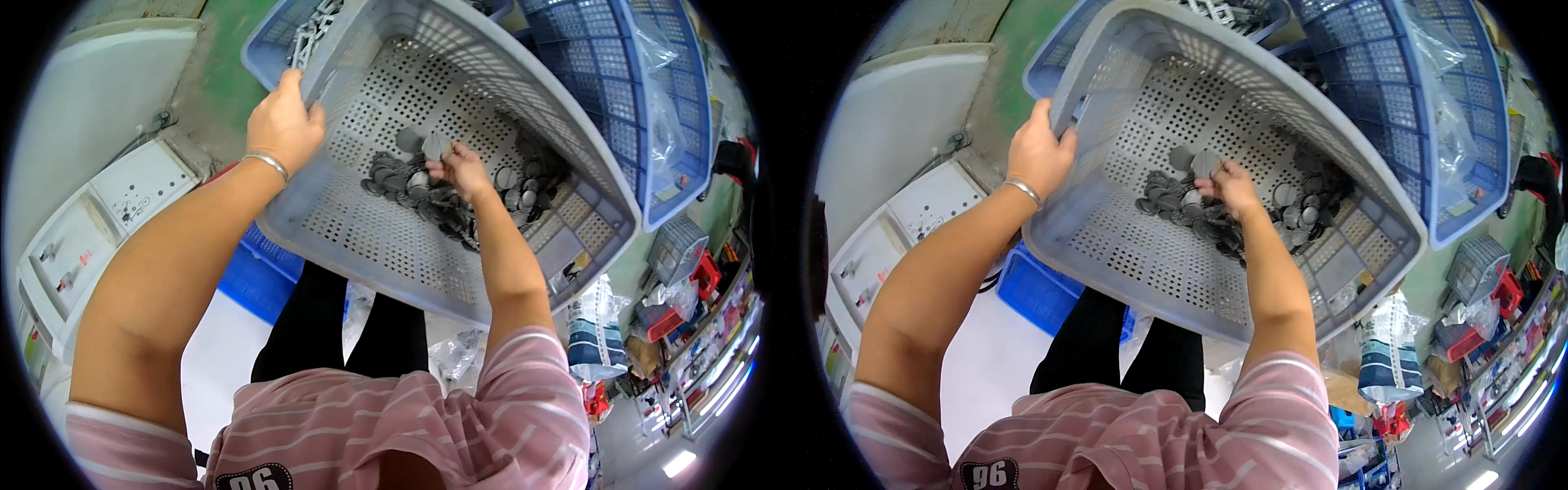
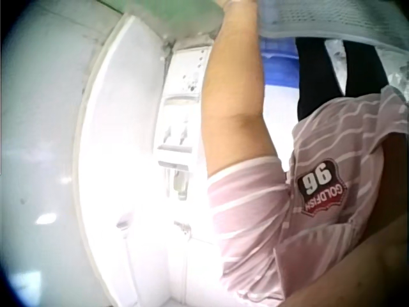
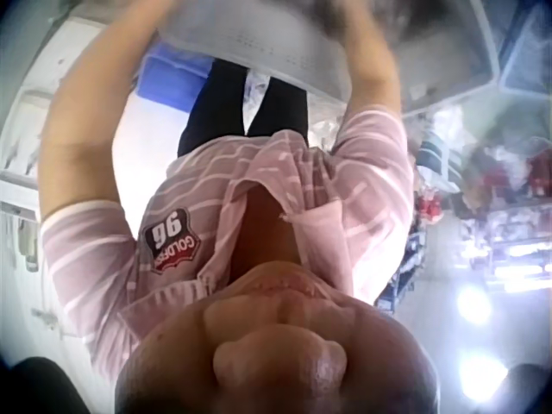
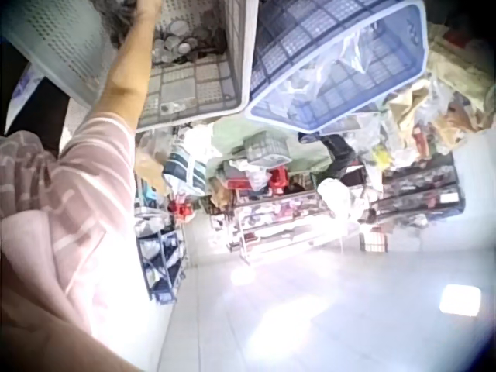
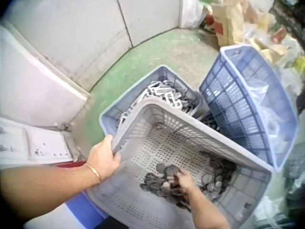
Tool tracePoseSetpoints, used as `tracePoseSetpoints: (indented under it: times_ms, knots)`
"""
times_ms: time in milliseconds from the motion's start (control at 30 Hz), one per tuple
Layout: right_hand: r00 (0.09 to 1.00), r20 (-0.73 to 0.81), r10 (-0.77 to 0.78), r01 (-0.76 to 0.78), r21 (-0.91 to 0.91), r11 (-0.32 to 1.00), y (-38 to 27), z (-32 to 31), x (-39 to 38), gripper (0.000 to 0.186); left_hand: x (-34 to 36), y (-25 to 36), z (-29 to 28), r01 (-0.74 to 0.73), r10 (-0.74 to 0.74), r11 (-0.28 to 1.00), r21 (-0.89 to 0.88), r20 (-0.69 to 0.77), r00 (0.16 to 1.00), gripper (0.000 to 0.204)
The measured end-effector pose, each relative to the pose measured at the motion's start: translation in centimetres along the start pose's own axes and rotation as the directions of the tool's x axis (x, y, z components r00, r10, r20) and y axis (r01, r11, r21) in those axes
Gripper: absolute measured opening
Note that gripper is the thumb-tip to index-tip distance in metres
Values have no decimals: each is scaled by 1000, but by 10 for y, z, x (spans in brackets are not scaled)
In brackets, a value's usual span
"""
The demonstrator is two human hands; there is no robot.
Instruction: The person sorts various metal and plastic hardware components by hand from a large grey basket into separate blue and grey bins.
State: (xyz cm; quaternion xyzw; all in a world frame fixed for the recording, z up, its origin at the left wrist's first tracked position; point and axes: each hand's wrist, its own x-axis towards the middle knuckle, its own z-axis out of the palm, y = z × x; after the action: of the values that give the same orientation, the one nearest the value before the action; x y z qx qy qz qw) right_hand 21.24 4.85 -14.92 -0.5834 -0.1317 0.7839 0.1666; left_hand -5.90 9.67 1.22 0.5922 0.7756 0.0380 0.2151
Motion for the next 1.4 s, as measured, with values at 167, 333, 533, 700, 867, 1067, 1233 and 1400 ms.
tracePoseSetpoints:
  times_ms: [167,333,533,700,867,1067,1233,1400]
  knots:
    - [949,217,-227,267,-178,947,-65,7,-97,21,0,5,-4,-4,5,1000,-27,37,999,39]
    - [440,-8,-898,716,-600,356,-189,0,-172,14,-2,-1,-2,6,-6,1000,-27,16,1000,38]
    - [-87,238,-967,-141,-964,-224,-335,-92,-138,16,-1,7,-2,-13,13,1000,0,10,1000,40]
    - [207,92,-974,-346,-924,-161,-345,-114,-107,18,0,2,3,-17,18,999,-41,40,999,39]
    - [-179,302,-936,360,-866,-348,-267,-18,-125,11,-1,-2,-2,5,-6,999,38,37,999,39]
    - [489,486,-724,484,-842,-238,-69,34,-44,17,0,4,-5,13,-14,1000,13,76,997,38]
    - [766,125,-630,213,-975,65,13,55,33,35,1,4,-3,-2,4,1000,-19,66,998,40]
    - [693,142,-707,224,-974,23,47,54,51,26,1,7,-4,-5,6,1000,-16,57,998,40]
